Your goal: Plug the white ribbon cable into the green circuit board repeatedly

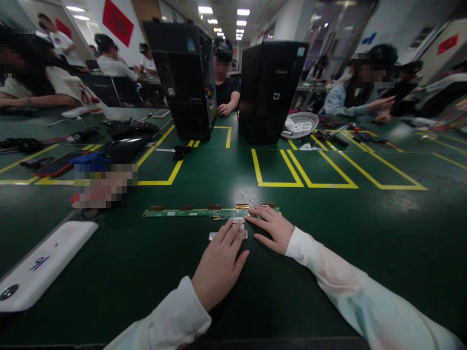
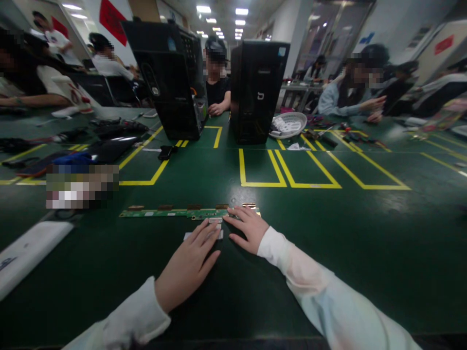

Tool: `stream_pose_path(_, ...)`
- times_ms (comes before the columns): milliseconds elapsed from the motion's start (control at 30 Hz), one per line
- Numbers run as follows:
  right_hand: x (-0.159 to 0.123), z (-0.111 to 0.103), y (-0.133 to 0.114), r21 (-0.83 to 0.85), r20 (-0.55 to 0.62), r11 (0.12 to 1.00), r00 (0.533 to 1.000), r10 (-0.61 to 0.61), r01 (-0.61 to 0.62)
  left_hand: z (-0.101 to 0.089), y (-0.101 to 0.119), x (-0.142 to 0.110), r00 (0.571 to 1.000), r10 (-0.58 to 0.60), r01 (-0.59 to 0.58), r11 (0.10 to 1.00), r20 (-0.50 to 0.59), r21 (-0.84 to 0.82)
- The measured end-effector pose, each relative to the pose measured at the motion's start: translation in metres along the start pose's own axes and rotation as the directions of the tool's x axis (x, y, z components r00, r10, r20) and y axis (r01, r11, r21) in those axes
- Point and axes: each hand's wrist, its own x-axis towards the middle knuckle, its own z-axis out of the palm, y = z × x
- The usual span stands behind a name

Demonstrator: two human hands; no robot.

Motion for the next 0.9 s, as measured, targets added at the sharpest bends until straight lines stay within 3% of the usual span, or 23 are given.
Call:
stream_pose_path(533, -0.002, -0.005, -0.008, 0.043, 0.003, 0.999, 1.0, 0.0, 0.0, 0.007, 0.011, -0.01, 0.999, 0.007, -0.012, 0.989, 0.035, 0.145)
stream_pose_path(900, -0.003, -0.009, -0.011, 0.054, 0.029, 0.998, 0.999, 0.023, -0.024, 0.013, 0.008, -0.009, 1.0, -0.011, 0.008, 0.99, 0.023, 0.138)
